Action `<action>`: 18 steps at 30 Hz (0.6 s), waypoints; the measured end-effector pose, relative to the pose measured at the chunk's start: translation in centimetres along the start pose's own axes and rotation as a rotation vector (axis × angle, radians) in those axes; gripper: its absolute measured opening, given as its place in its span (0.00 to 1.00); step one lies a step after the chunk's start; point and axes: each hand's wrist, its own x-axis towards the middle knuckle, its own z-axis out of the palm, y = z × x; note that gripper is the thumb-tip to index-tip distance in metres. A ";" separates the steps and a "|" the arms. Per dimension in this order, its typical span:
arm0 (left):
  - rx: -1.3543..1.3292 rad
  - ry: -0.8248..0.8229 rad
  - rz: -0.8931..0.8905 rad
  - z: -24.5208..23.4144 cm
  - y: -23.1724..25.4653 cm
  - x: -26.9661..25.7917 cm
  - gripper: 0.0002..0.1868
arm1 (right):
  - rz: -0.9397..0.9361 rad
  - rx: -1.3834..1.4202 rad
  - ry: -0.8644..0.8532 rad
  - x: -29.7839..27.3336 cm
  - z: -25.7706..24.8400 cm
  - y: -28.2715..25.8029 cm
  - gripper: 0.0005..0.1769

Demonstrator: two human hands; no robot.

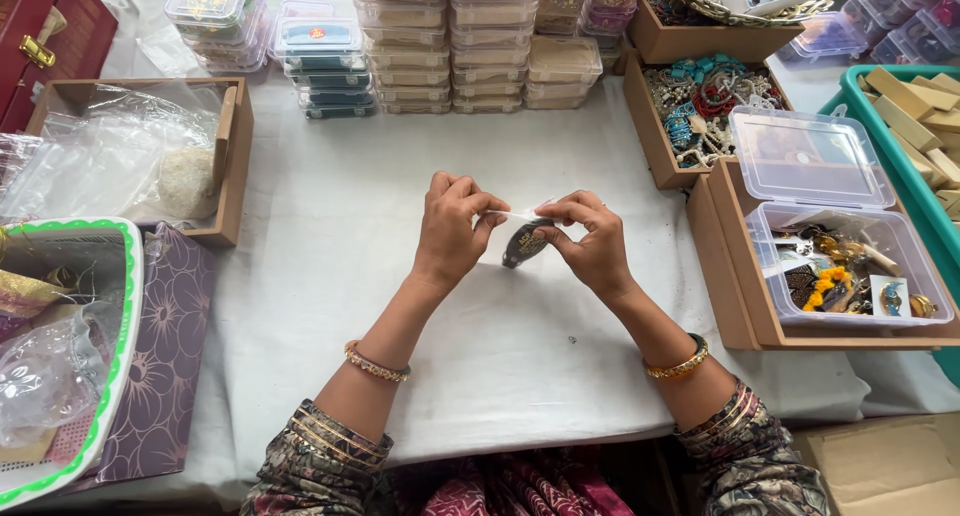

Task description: The person places a small decorative item into a clear plastic bag and seals it. They then place the bagged item into a small beige drawstring pouch and tie it closed. Finally, they place the pouch into a small clear plastic container and close the lid.

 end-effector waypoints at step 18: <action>-0.859 -0.179 -0.248 2.7 -3.7 0.0 0.07 | 0.193 0.252 -0.177 -0.6 0.8 1.5 0.06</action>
